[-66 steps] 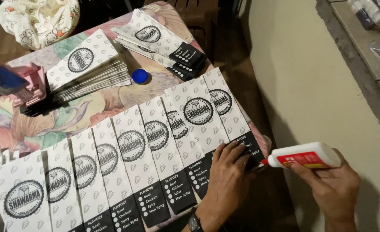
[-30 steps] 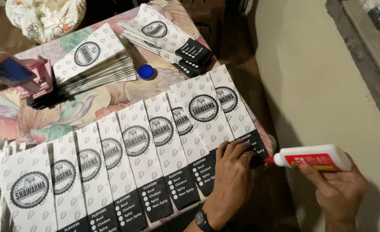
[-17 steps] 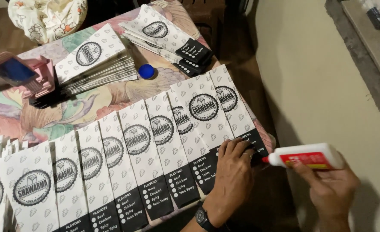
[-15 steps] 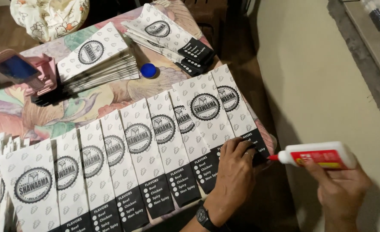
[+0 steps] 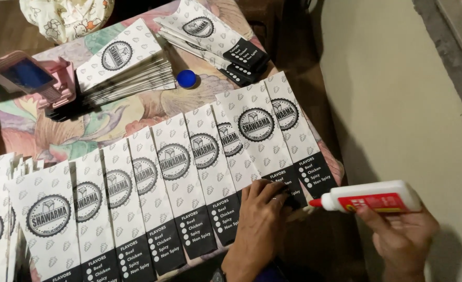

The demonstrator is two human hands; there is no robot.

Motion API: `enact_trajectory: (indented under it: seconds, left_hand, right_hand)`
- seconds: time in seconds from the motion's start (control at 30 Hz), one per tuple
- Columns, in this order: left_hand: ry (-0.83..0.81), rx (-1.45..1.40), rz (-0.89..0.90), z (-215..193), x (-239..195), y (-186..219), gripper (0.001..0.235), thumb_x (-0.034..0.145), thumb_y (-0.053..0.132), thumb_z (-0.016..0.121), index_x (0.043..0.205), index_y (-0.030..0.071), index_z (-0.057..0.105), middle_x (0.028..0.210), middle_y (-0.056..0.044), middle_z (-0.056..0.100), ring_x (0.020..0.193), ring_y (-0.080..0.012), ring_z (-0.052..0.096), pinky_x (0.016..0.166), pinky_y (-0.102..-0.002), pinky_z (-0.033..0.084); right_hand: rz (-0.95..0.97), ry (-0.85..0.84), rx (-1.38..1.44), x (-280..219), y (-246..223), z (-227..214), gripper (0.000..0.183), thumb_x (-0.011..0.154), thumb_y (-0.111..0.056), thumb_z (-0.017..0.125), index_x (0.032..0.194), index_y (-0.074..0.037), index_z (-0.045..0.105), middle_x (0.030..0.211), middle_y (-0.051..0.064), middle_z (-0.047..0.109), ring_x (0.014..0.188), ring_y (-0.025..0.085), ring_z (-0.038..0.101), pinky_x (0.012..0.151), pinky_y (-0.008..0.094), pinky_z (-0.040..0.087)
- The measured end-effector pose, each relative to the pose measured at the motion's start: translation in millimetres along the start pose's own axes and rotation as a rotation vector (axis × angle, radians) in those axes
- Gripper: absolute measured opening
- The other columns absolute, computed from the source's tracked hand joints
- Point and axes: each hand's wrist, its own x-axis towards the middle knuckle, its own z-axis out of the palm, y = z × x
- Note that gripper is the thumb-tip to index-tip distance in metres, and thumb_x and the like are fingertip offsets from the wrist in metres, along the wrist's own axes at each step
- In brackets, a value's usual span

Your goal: Applying glue to the edges of paper food sleeves and folding them to complete the assembly.

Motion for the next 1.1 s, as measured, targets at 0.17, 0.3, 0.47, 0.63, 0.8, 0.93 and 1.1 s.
enact_trajectory:
  seconds: [0.17,0.3,0.47,0.63,0.8,0.93,1.1]
  left_hand:
    - [0.006,-0.022,0.011,-3,-4,2,0.031,0.081,0.011,0.073,0.111,0.001,0.073,0.125,-0.013,0.068,0.113,-0.0328,0.053,0.088,-0.044,0.044]
    - [-0.043,-0.012,-0.016,-9,-3,6,0.036,0.085,0.019,0.076,0.114,-0.001,0.073,0.13,-0.015,0.067,0.117,-0.0339,0.053,0.091,-0.047,0.043]
    - [0.016,-0.021,0.014,-5,-4,3,0.037,0.078,0.015,0.077,0.113,0.002,0.073,0.127,-0.011,0.067,0.117,-0.0331,0.054,0.09,-0.047,0.042]
    - [0.073,-0.058,0.0,-1,-3,3,0.039,0.086,0.034,0.079,0.104,0.0,0.075,0.122,-0.017,0.071,0.112,-0.0347,0.057,0.089,-0.048,0.043]
    - [0.115,-0.076,-0.016,9,-3,5,0.034,0.081,0.024,0.083,0.103,0.0,0.074,0.12,-0.015,0.071,0.107,-0.0343,0.055,0.085,-0.047,0.043]
    - [0.161,-0.118,-0.036,13,-2,3,0.016,0.084,0.007,0.076,0.099,0.003,0.073,0.118,-0.01,0.071,0.101,-0.0319,0.055,0.082,-0.045,0.044]
    - [0.117,-0.12,-0.029,11,-3,-1,0.03,0.079,0.013,0.083,0.105,0.003,0.073,0.12,-0.01,0.07,0.102,-0.0311,0.054,0.084,-0.045,0.043]
  right_hand:
    - [0.047,-0.11,-0.189,-8,-28,20,0.037,0.073,0.001,0.085,0.103,0.004,0.062,0.087,0.008,0.062,0.082,0.017,0.061,0.08,0.029,0.059]
    - [0.083,-0.21,-0.278,-14,-33,34,0.037,0.069,-0.003,0.088,0.098,0.0,0.066,0.081,0.005,0.064,0.078,0.014,0.059,0.077,0.025,0.053]
    - [-0.043,-0.35,-0.283,-21,-41,45,0.029,0.069,-0.008,0.089,0.085,-0.003,0.066,0.078,0.0,0.059,0.077,0.012,0.058,0.078,0.023,0.049]
    - [-0.027,-0.137,-0.36,-8,-41,23,0.036,0.076,0.003,0.086,0.105,0.008,0.064,0.086,0.011,0.067,0.078,0.015,0.061,0.077,0.027,0.055]
    - [-0.053,-0.014,-0.234,-11,-20,8,0.04,0.075,-0.002,0.087,0.1,0.003,0.057,0.09,0.006,0.057,0.084,0.016,0.057,0.079,0.029,0.056]
    - [-0.016,-0.084,-0.332,-19,-45,29,0.038,0.075,-0.001,0.087,0.104,0.006,0.064,0.086,0.009,0.064,0.078,0.015,0.06,0.074,0.025,0.055]
    - [-0.039,-0.172,-0.35,-22,-33,35,0.033,0.071,-0.006,0.089,0.093,0.002,0.066,0.08,0.003,0.063,0.076,0.012,0.058,0.074,0.025,0.053]
